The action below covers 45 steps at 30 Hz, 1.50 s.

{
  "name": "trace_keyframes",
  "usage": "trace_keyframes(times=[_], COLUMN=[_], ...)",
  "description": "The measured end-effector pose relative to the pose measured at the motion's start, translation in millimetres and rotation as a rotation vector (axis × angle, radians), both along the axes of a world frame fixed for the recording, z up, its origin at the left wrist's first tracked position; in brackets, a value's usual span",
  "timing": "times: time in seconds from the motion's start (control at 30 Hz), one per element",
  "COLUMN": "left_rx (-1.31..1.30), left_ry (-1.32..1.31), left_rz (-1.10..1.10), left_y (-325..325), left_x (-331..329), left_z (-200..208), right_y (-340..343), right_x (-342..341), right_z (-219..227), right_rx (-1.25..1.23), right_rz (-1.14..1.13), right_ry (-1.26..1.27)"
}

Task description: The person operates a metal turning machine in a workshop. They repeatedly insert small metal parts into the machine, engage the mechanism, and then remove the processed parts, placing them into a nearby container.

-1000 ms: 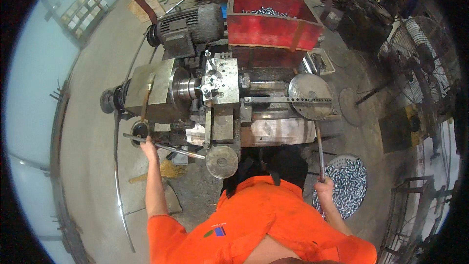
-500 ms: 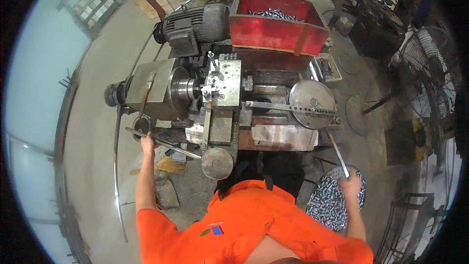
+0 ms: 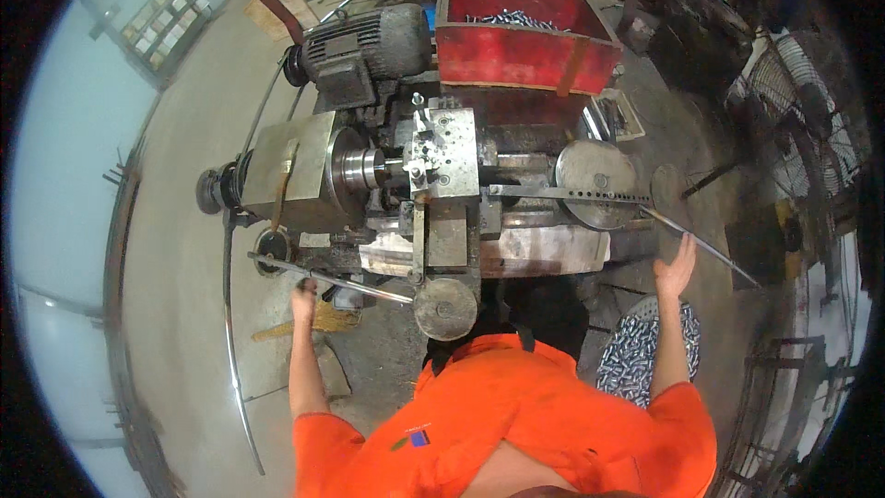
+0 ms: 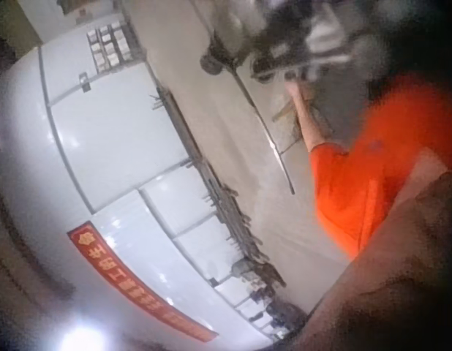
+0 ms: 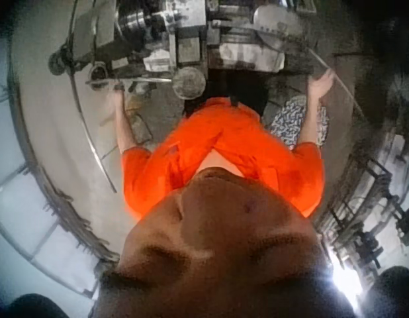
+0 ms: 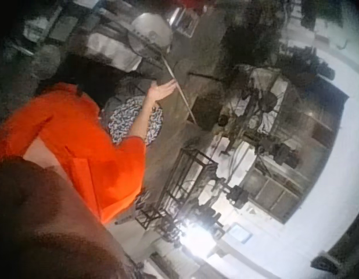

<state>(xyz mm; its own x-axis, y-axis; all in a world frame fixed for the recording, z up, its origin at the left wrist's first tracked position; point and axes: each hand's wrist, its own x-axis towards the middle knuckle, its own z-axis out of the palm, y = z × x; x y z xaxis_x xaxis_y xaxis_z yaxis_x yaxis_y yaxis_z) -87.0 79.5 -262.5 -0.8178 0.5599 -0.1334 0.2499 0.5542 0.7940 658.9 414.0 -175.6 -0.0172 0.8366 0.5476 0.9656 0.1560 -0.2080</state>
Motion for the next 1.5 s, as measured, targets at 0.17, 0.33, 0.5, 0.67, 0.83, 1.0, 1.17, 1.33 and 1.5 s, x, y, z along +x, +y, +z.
trace_keyframes(times=[0.17,0.33,0.5,0.67,0.83,1.0,1.17,1.33,1.5], left_rx=[-0.853,-0.73,-0.733,-0.791,-0.727,-0.298,-0.142,-0.472,-0.484], left_ry=[0.578,0.604,0.477,0.517,0.338,0.248,0.591,0.426,0.414], left_rz=[-0.53,-0.081,-0.295,-0.463,-0.425,-0.216,0.329,0.547,0.528], left_y=[43,31,36,24,13,-16,-150,-186,-130], left_x=[58,60,65,50,60,4,-22,33,119], left_z=[15,-114,-73,-32,-1,90,213,156,182], right_y=[-52,-75,-66,-34,-1,4,-12,-4,-8], right_x=[-21,-66,-74,-110,-235,-395,-500,-500,-500], right_z=[-21,2,14,76,149,173,176,171,169], right_rx=[-0.356,-0.463,-0.382,-0.254,-0.234,-0.092,-0.421,-0.412,-0.478], right_rz=[0.064,0.102,0.246,0.435,0.767,1.29,1.136,1.165,1.15], right_ry=[0.167,0.307,0.285,0.234,0.268,0.224,-0.307,-0.226,-0.221])
